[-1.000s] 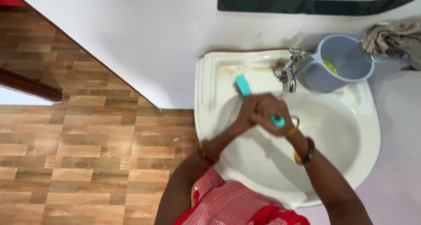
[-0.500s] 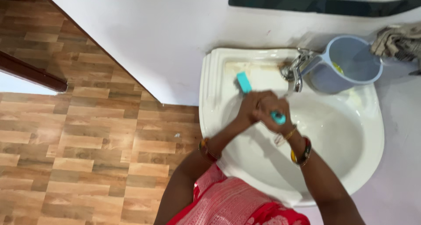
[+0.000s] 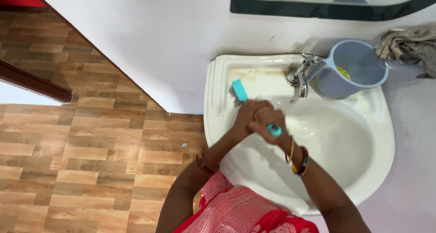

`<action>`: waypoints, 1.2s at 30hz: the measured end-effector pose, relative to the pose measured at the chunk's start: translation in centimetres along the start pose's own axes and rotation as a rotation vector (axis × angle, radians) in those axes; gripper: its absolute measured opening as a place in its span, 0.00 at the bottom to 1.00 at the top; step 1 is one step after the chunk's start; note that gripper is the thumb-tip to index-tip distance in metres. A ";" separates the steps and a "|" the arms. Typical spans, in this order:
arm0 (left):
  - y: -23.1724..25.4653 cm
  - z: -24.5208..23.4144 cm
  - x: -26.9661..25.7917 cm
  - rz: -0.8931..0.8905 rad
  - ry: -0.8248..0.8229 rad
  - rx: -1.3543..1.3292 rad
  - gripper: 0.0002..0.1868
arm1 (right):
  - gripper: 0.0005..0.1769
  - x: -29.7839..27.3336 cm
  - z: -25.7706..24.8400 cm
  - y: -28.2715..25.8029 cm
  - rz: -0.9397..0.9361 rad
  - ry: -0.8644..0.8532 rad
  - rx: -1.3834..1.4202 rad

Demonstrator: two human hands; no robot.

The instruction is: The person scrubs a white bathroom sink using a blue scrub brush and a yellow cleaning liquid. They repeatedly apply the liquid from a blue pitcher and scrub the basin and rim, then rinse the brush under running water from the tap.

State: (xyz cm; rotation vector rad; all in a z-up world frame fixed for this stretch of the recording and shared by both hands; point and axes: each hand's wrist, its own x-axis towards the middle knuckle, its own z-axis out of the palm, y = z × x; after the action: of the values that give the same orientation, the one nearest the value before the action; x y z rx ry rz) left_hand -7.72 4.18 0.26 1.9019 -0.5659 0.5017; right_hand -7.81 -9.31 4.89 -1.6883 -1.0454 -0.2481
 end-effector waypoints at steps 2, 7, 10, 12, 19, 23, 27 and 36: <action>-0.6 -1.2 0.4 -0.055 -0.044 -0.143 0.10 | 0.23 0.1 0.9 -1.0 -0.073 -0.026 -0.008; -4.9 -1.9 5.2 -0.179 -0.069 -0.146 0.07 | 0.22 4.7 1.0 3.7 0.133 0.064 0.042; -4.5 -1.8 5.6 -0.103 -0.074 0.096 0.08 | 0.25 4.8 0.9 3.4 0.160 0.123 0.091; -2.7 -2.1 3.1 -0.133 -0.084 -0.076 0.09 | 0.24 3.0 1.0 1.5 0.180 0.080 0.030; 0.8 -3.7 -0.6 -0.103 -0.150 -0.075 0.12 | 0.19 -0.3 3.2 -1.9 -0.082 0.111 0.107; -2.4 -3.6 2.7 0.033 -0.130 0.124 0.09 | 0.21 -0.1 2.9 2.1 0.127 0.128 0.055; -1.8 -2.4 1.2 -0.142 -0.314 0.057 0.09 | 0.16 -4.4 2.8 1.4 0.361 0.223 -0.020; -5.5 -2.7 3.0 -0.043 -0.360 0.134 0.14 | 0.11 -1.6 4.2 2.3 0.250 0.191 -0.070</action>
State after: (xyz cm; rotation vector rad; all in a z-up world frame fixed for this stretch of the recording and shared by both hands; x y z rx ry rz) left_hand -2.31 8.14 -0.95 2.1449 -0.7368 0.1704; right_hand -8.41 -6.55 0.64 -1.8003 -0.6845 -0.2794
